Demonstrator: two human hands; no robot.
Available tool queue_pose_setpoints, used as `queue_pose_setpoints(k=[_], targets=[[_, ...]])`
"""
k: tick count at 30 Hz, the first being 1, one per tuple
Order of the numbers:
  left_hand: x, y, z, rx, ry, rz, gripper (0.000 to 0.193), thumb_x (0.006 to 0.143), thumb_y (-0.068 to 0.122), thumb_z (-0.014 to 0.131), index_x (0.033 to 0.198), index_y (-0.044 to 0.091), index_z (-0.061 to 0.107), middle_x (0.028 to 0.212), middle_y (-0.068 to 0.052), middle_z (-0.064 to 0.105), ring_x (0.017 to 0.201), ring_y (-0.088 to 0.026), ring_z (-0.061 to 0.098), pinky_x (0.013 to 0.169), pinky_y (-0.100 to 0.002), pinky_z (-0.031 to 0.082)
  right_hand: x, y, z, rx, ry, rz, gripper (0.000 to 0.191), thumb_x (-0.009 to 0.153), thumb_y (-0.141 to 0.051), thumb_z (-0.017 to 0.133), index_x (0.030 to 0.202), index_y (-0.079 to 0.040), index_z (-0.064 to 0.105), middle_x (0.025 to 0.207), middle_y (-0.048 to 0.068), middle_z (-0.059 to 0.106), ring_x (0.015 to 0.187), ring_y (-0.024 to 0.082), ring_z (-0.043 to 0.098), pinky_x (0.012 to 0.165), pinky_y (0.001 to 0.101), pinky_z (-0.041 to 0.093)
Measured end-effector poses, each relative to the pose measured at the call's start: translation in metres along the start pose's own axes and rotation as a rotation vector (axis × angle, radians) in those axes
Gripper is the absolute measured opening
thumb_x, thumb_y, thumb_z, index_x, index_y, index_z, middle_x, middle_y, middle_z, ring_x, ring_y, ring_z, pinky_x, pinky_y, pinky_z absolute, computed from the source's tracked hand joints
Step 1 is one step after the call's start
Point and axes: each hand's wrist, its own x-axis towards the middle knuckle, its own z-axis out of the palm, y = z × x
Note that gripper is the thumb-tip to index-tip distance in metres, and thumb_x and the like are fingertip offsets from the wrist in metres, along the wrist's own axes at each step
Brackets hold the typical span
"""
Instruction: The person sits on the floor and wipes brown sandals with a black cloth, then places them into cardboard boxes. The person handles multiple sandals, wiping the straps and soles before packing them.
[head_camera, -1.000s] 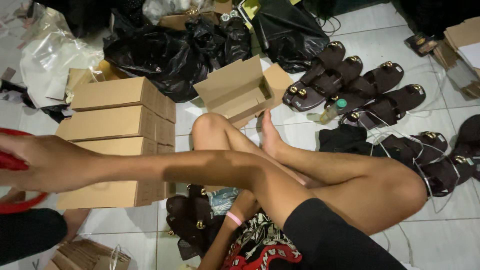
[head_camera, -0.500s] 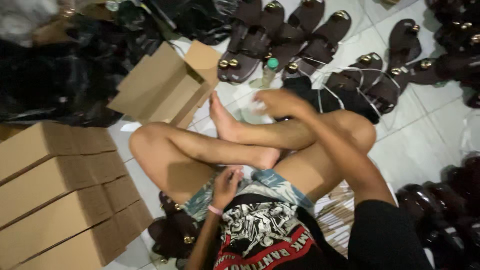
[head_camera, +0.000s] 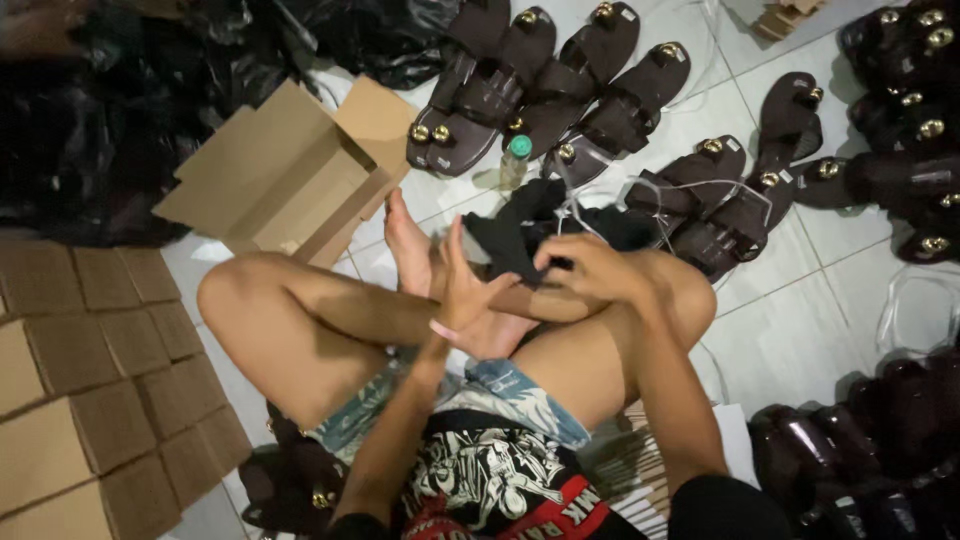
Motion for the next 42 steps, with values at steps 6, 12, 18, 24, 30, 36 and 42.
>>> queue_pose_setpoints(k=[6,12,18,24,30,36,42], targets=[[0.025,0.009,-0.04,0.157,-0.263,-0.112,0.081,0.062,0.026,0.094,0.128,-0.001,0.055,0.121,-0.017,0.058,0.116,-0.031,0.054,0.102,-0.042,0.045,-0.041,-0.018,-0.001,0.357,-0.165,0.061,0.014,0.079,-0.002,0.081,0.091,0.0,0.074,0.092,0.012,0.073,0.085,0.026,0.069,0.075,0.0345,0.054],[0.002,0.031,-0.082,0.298,0.0,0.129,0.028,0.077,0.01,0.088,0.095,0.001,0.068,0.098,-0.01,0.068,0.09,-0.023,0.066,0.081,-0.036,0.054,-0.036,-0.003,0.009,-0.121,0.259,0.267,0.022,0.076,0.002,0.074,0.098,-0.003,0.073,0.092,0.008,0.072,0.085,0.02,0.071,0.077,0.0323,0.054],[-0.021,0.065,-0.102,0.203,0.126,0.079,0.024,0.079,-0.008,0.078,0.098,0.006,0.079,0.105,-0.009,0.069,0.087,-0.018,0.07,0.071,-0.028,0.056,-0.007,-0.029,0.018,-0.294,0.174,0.485,0.035,0.071,-0.002,0.08,0.105,-0.008,0.076,0.1,0.008,0.072,0.094,0.024,0.071,0.083,0.0345,0.055],[-0.02,0.078,-0.097,0.165,0.183,0.211,0.026,0.077,-0.002,0.088,0.099,0.006,0.076,0.106,-0.008,0.067,0.091,-0.019,0.07,0.077,-0.029,0.059,0.031,-0.074,0.039,-0.174,0.299,-0.127,0.058,0.072,-0.016,0.089,0.123,-0.007,0.063,0.128,0.016,0.061,0.12,0.034,0.062,0.101,0.0426,0.05],[0.001,0.063,-0.101,0.325,0.274,0.172,0.034,0.079,0.005,0.089,0.109,0.009,0.074,0.12,-0.011,0.063,0.109,-0.028,0.065,0.095,-0.038,0.056,0.059,-0.054,0.089,0.034,0.217,0.118,0.039,0.087,-0.012,0.085,0.121,-0.007,0.067,0.096,0.006,0.072,0.081,0.015,0.072,0.074,0.028,0.059],[-0.01,0.037,-0.099,0.38,0.122,-0.033,0.047,0.085,0.017,0.083,0.128,0.008,0.066,0.138,-0.02,0.051,0.128,-0.036,0.053,0.106,-0.045,0.046,0.051,-0.012,0.098,0.618,0.461,0.313,0.027,0.094,-0.007,0.072,0.119,-0.004,0.062,0.088,0.001,0.065,0.068,0.006,0.064,0.057,0.0216,0.052],[-0.037,0.019,-0.07,0.275,0.026,-0.071,0.042,0.087,0.024,0.083,0.124,0.011,0.07,0.129,-0.014,0.059,0.117,-0.034,0.063,0.098,-0.044,0.052,0.046,0.009,0.102,0.627,0.429,0.315,0.015,0.1,-0.009,0.069,0.112,-0.001,0.066,0.084,-0.001,0.061,0.065,0.005,0.058,0.057,0.0208,0.047]])
